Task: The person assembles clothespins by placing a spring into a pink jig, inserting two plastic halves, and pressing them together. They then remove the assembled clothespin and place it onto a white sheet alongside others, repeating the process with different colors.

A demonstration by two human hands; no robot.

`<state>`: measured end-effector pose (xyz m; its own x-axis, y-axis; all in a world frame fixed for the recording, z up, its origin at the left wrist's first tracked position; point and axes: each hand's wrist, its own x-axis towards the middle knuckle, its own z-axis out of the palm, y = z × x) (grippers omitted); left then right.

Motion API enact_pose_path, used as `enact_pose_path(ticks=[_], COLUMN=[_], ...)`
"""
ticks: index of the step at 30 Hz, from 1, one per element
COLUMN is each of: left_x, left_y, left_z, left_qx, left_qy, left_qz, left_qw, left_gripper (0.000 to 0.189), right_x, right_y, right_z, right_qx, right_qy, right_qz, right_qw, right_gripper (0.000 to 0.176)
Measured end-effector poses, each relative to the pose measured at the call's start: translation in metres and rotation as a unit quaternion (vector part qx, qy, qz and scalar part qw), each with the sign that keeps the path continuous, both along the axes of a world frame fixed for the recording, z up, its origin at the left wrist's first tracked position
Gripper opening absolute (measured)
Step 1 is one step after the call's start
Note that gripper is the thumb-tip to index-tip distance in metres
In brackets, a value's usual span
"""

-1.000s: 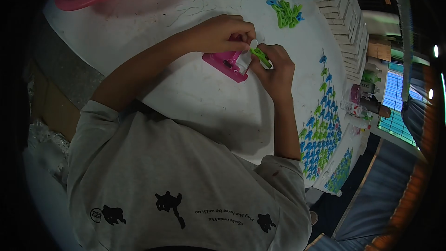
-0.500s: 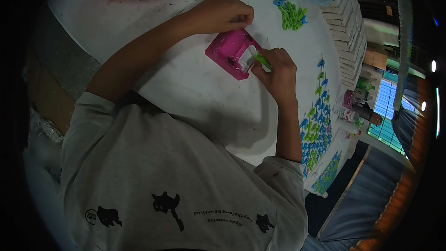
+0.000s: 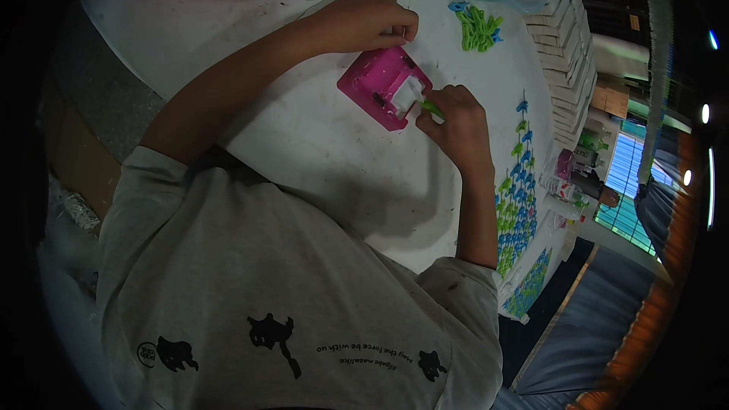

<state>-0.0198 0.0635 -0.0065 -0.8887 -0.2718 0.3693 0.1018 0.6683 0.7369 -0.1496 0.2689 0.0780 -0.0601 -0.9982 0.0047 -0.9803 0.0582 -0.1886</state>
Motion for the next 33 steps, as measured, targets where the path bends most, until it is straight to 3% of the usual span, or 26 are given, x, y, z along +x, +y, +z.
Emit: enact_pose_path(ticks=[2, 18, 24, 29, 31, 33], left_x=[-0.001, -0.001, 0.001, 0.001, 0.002, 0.004], left_y=[0.000, -0.001, 0.000, 0.005, 0.008, 0.010], left_z=[-0.001, 0.002, 0.005, 0.014, 0.022, 0.027], left_qx=[0.010, 0.002, 0.007, 0.044, 0.263, 0.312], left_qy=[-0.003, -0.024, -0.026, 0.023, 0.033, 0.034], left_qz=[-0.001, 0.003, 0.019, 0.010, -0.053, -0.071], left_qw=[1.000, 1.000, 0.999, 0.999, 0.963, 0.947], left_gripper=[0.005, 0.007, 0.012, 0.018, 0.020, 0.022], right_x=[-0.003, -0.012, 0.003, 0.024, 0.025, 0.030], right_y=[0.002, 0.002, 0.000, 0.004, 0.005, 0.005], right_z=[0.002, 0.009, 0.056, 0.060, 0.049, 0.040], right_qx=[0.046, 0.106, 0.103, -0.174, -0.226, -0.275], right_qy=[0.028, 0.055, 0.098, 0.142, 0.160, 0.178], right_qz=[0.006, 0.029, -0.032, -0.090, -0.065, -0.039], right_qw=[0.999, 0.992, 0.989, 0.970, 0.959, 0.944], right_gripper=[0.024, 0.018, 0.019, 0.036, 0.040, 0.044])
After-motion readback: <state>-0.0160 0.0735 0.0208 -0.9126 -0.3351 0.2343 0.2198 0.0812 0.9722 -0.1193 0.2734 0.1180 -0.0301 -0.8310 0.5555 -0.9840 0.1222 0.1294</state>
